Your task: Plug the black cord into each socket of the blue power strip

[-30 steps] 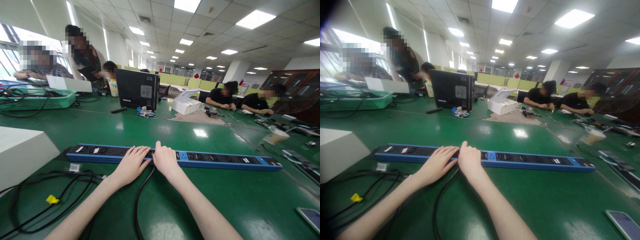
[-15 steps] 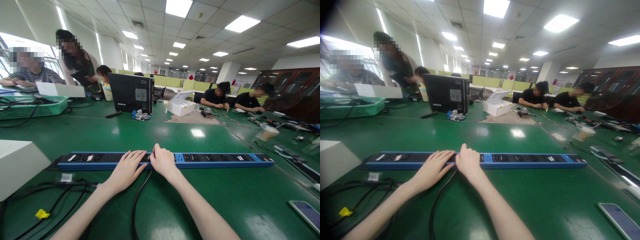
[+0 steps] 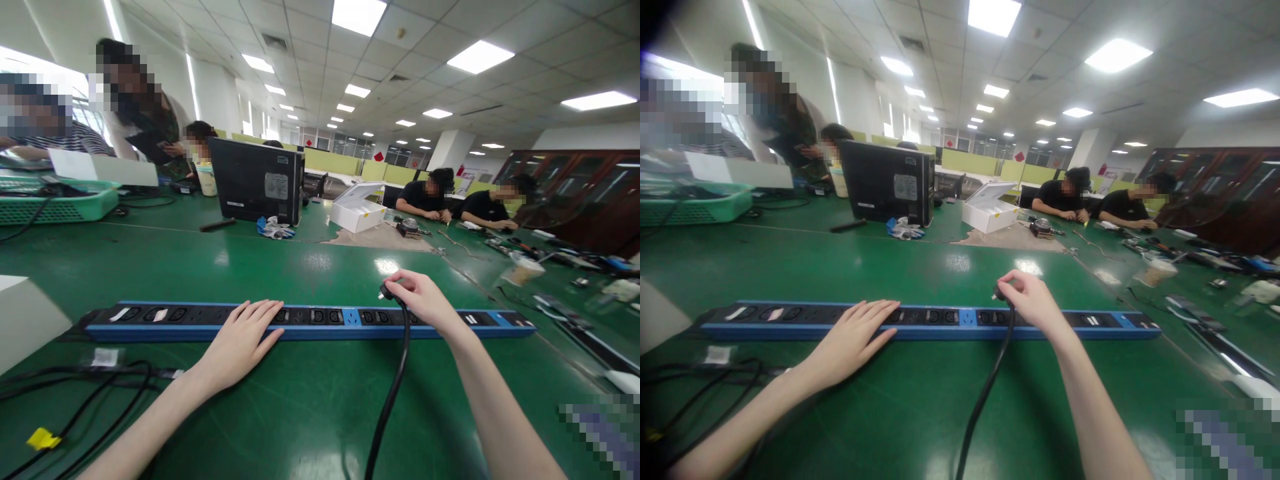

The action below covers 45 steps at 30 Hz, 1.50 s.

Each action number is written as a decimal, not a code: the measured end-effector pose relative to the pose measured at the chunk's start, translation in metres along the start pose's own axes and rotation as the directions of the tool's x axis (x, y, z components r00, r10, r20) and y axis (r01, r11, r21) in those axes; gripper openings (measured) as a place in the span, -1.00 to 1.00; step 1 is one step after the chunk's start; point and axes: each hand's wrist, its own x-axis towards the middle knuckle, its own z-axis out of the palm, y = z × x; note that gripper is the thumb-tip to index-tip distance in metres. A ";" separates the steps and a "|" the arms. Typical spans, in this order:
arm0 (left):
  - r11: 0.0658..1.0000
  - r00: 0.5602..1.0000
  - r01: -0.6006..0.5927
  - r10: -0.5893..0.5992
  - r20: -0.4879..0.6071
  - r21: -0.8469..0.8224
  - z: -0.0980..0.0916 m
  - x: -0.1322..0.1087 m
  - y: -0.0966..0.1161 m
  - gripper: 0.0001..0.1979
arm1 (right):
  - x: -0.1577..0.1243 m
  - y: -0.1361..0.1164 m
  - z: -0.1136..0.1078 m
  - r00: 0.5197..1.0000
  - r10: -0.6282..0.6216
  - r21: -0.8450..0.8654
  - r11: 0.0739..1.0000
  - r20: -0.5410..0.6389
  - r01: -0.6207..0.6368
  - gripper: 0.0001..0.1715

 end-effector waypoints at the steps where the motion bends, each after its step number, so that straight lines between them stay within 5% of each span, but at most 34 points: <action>1: 1.000 1.000 0.000 0.000 -0.004 0.002 0.001 0.000 0.000 -0.42 | -0.001 0.010 -0.004 1.000 0.013 -0.051 0.999 0.028 -0.012 -0.67; 5: 1.000 1.000 -0.004 0.004 -0.018 0.007 0.005 0.000 -0.001 -0.42 | 0.000 0.026 0.010 0.997 -0.005 -0.197 0.980 0.074 0.019 -0.71; 14: 1.000 1.000 -0.005 0.005 0.005 0.024 0.004 0.002 0.001 -0.42 | 0.005 0.001 0.071 0.989 -0.052 -0.358 0.928 0.138 0.099 -0.79; 23: 1.000 1.000 -0.001 0.001 -0.019 0.012 0.004 0.000 0.000 -0.43 | 0.003 0.001 0.080 0.989 -0.031 -0.480 0.872 0.147 0.099 -0.82; 35: 1.000 1.000 0.006 -0.006 0.011 0.023 0.001 0.000 0.002 -0.43 | -0.011 -0.028 0.100 0.992 -0.017 -0.721 0.686 0.126 0.103 -0.86; 45: 1.000 1.000 0.018 -0.018 0.004 0.017 0.001 -0.001 0.003 -0.43 | -0.011 -0.033 0.090 0.963 -0.034 -0.698 0.682 0.266 0.217 -0.84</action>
